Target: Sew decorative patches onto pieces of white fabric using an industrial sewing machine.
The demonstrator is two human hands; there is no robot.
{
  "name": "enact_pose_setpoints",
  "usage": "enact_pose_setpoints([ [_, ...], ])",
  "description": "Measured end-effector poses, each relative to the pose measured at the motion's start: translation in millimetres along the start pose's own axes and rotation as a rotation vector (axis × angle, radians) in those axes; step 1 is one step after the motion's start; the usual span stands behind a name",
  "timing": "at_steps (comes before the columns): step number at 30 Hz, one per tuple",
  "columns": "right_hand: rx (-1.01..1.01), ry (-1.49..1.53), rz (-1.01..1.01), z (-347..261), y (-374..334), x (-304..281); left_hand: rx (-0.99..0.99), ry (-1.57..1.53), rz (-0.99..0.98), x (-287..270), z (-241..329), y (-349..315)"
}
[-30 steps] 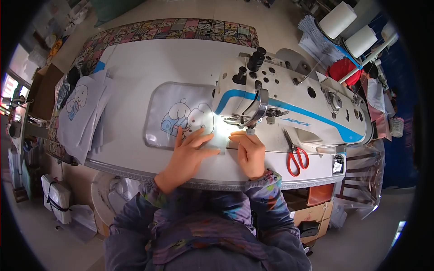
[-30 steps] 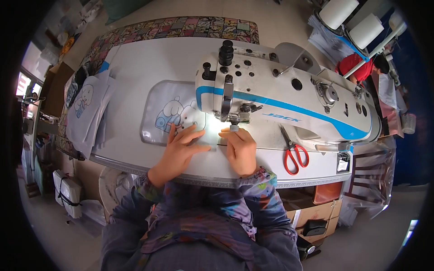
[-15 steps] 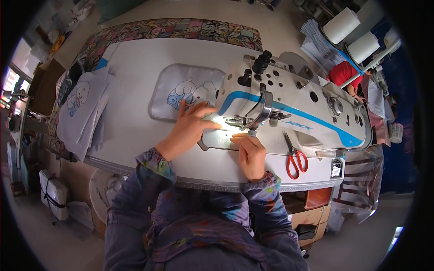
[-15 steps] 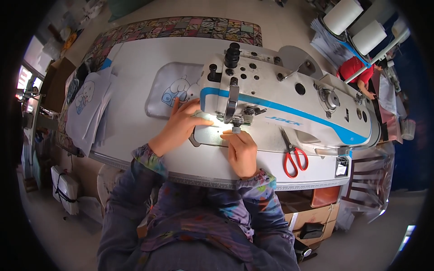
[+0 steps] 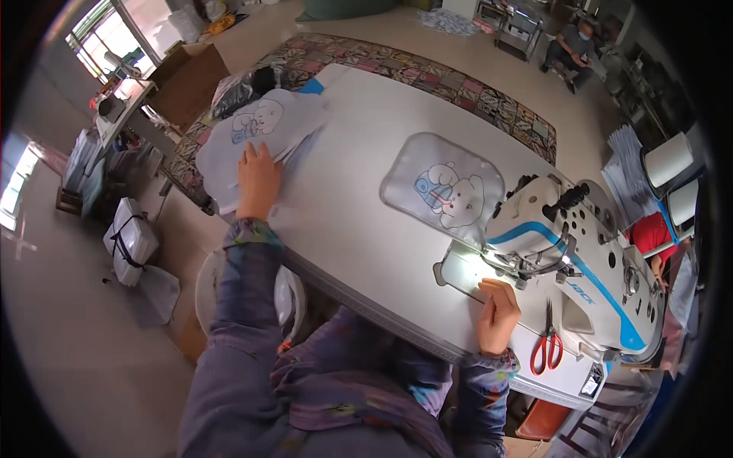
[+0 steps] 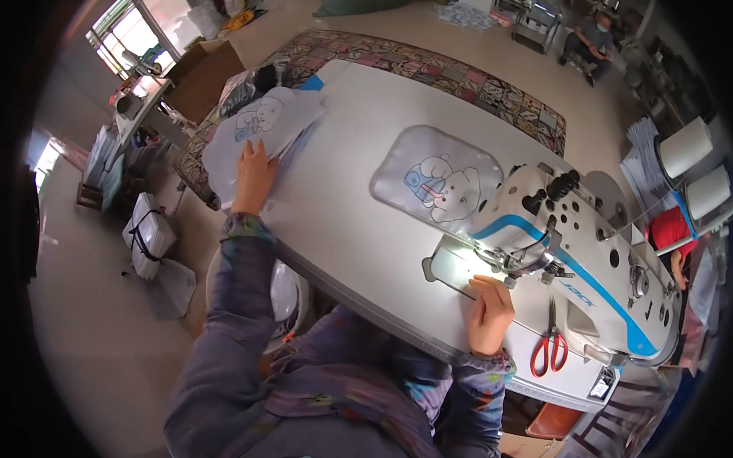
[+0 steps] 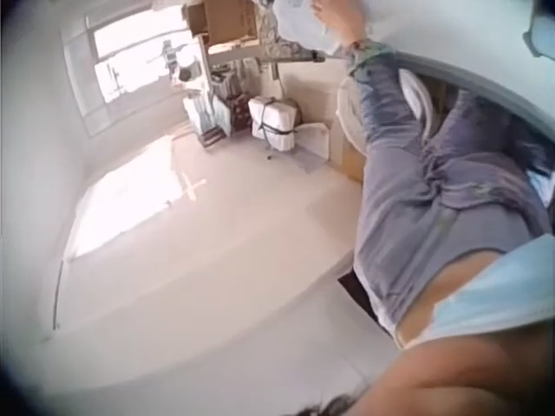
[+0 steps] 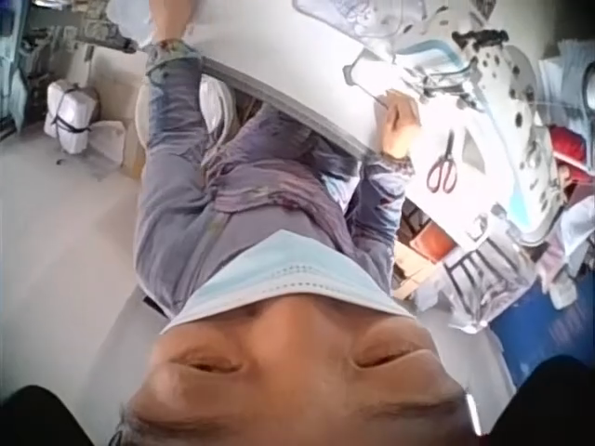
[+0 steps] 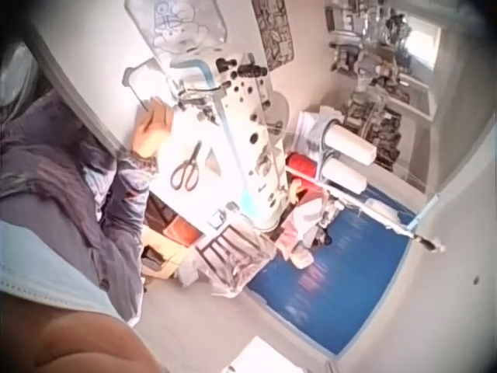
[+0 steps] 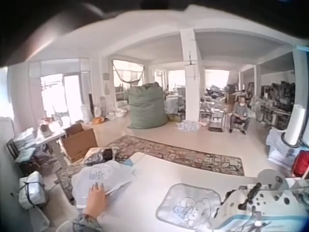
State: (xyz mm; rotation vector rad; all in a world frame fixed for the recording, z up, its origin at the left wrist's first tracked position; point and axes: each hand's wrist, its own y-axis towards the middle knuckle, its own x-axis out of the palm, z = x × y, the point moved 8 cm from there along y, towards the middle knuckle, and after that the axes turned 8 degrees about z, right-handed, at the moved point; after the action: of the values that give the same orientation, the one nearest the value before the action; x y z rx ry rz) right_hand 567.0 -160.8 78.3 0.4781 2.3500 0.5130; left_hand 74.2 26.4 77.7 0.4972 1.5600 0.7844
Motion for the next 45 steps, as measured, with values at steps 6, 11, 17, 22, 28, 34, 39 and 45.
enact_pose_setpoints([
  [6,-0.021,-0.013,0.011,-3,0,3,0.17,-0.612,-0.275,17,-44,5],
  [11,-0.008,-0.025,0.009,4,-5,1,0.124,-0.29,-0.364,15,-27,8],
  [17,0.047,-0.024,0.097,-22,-8,7,0.2,-0.092,-0.285,-22,3,20],
  [22,0.26,0.379,-0.35,-59,-27,78,0.512,-0.703,-0.671,-97,175,-86],
  [28,0.159,0.058,-0.103,-18,-20,68,0.649,-1.09,-1.292,-151,249,-157],
  [34,0.279,0.052,-0.046,-12,-21,52,0.504,-1.187,-0.545,-129,304,-144],
  [39,0.433,0.105,-0.079,-1,-26,41,0.64,-1.033,-0.459,-135,319,-155],
  [45,0.449,0.136,-0.08,6,-26,40,0.654,-0.954,-0.451,-136,325,-154],
])
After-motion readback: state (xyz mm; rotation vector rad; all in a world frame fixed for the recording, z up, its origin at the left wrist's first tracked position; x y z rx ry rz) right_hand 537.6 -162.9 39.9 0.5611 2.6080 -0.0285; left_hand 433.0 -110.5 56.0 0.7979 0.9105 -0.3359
